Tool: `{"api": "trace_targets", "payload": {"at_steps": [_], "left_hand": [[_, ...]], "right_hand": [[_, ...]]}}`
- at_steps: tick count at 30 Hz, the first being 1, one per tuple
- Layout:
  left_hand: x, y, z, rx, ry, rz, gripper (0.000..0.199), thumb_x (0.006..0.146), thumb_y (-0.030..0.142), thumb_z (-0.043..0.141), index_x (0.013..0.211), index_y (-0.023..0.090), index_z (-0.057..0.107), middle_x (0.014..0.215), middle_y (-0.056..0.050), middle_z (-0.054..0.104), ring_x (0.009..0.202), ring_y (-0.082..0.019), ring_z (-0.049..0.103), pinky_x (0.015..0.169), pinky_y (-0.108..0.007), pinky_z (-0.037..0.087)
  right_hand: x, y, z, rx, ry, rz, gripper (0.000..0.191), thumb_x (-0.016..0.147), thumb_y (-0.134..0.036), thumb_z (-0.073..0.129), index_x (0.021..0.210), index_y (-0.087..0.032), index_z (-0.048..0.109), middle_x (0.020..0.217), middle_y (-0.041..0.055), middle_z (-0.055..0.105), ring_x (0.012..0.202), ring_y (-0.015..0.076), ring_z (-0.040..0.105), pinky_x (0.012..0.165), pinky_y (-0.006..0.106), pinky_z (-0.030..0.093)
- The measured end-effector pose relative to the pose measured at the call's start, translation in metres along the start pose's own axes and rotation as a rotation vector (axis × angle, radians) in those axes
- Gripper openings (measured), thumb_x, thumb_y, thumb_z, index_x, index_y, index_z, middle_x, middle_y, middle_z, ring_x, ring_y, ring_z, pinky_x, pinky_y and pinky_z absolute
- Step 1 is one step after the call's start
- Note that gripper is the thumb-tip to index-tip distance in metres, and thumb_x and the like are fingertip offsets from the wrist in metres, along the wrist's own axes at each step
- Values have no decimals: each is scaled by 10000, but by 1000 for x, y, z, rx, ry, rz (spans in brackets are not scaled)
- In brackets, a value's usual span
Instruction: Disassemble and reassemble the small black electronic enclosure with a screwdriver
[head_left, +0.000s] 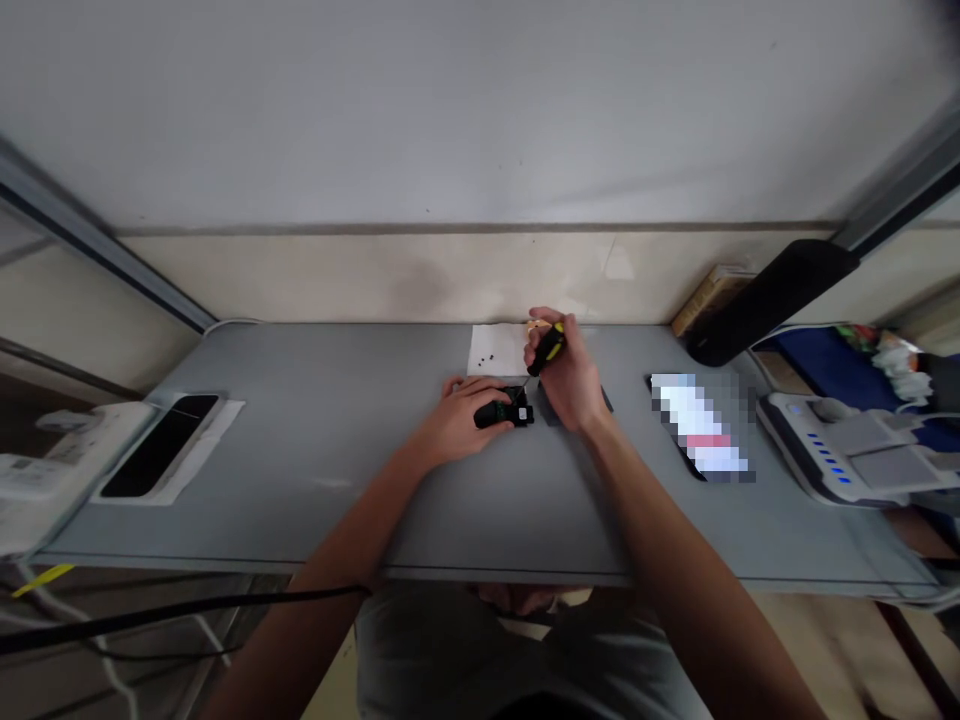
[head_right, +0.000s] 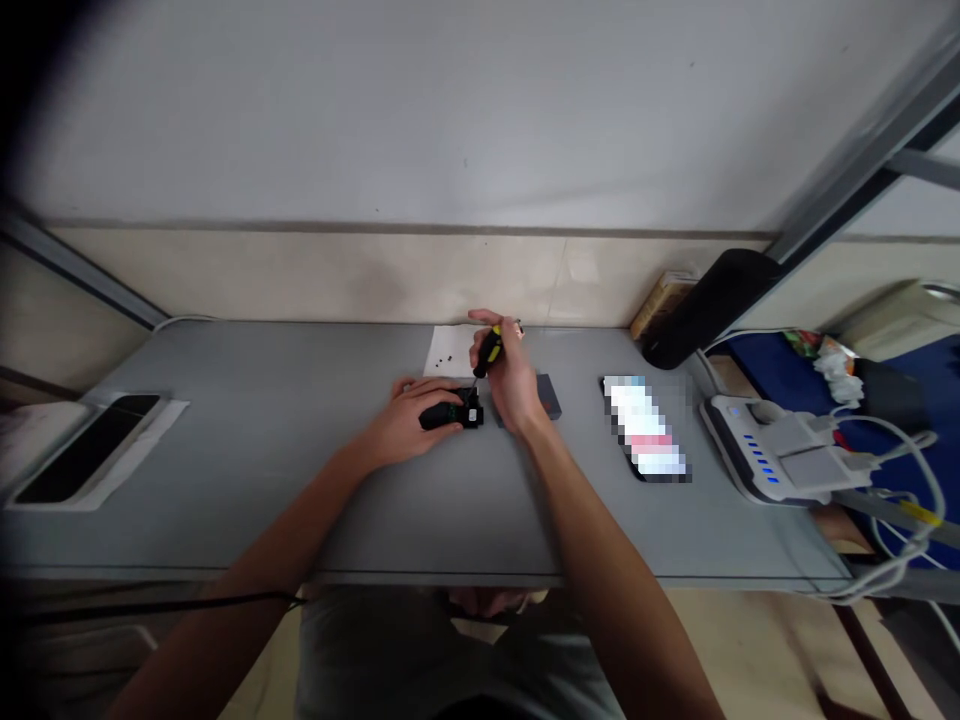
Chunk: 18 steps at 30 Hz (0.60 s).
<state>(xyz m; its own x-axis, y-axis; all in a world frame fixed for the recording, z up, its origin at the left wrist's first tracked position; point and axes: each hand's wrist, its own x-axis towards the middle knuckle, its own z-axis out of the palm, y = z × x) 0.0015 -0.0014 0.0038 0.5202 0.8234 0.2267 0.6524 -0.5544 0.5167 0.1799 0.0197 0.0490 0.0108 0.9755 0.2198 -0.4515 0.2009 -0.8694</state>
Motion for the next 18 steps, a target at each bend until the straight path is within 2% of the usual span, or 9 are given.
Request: {"api": "trace_targets", "payload": {"at_steps": [3,5,9,11,14,15,18], "left_hand": [[0,0,0,7,-2,-5,199,918,339,726,1104,268,712,1352,-57,693,1279,-273,611,1152,-514,339],[0,0,0,15,0,-1,194,923,340,719,1102,266,714,1347,-58,696,1276,-272,613,1147,-508,348],[0,1,0,27,1,12,189,938,354,696,1106,272,717,1338,-64,701,1272,-276,613,1137,-506,358],[0,2,-1,35,1,14,185,941,347,695,1107,269,717,1339,-65,700,1268,-275,615,1134,-505,354],[0,3,-2,38,-8,9,187,936,333,707,1107,260,714,1343,-64,696,1274,-279,612,1130,-506,346],[0,3,-2,36,-12,6,189,933,329,711,1108,257,712,1345,-63,695,1275,-282,611,1130,-508,345],[0,4,-3,38,-15,2,185,939,325,703,1107,248,710,1351,-56,694,1276,-295,610,1128,-512,348]], "right_hand": [[-1,-2,-4,3,-8,-2,459,762,-679,763,819,-254,600,810,-11,579,722,129,567,673,288,490],[-1,-1,-6,10,-9,-16,486,715,-631,829,765,-249,532,833,-22,595,713,120,582,657,283,488],[-1,5,-6,-66,24,-36,569,719,-668,807,747,-260,411,644,-83,453,511,85,423,505,255,383],[0,7,-5,-77,30,-46,556,746,-745,728,773,-268,443,597,-90,380,491,93,369,484,260,356],[1,4,-3,16,12,-13,556,807,-821,582,868,-268,577,630,-55,431,541,116,422,532,281,404],[1,3,-3,50,6,4,551,812,-809,590,890,-264,611,660,-42,465,569,119,453,558,284,424],[0,-1,-5,84,11,19,465,727,-674,794,839,-252,634,783,-20,558,688,118,553,643,273,472]]}}
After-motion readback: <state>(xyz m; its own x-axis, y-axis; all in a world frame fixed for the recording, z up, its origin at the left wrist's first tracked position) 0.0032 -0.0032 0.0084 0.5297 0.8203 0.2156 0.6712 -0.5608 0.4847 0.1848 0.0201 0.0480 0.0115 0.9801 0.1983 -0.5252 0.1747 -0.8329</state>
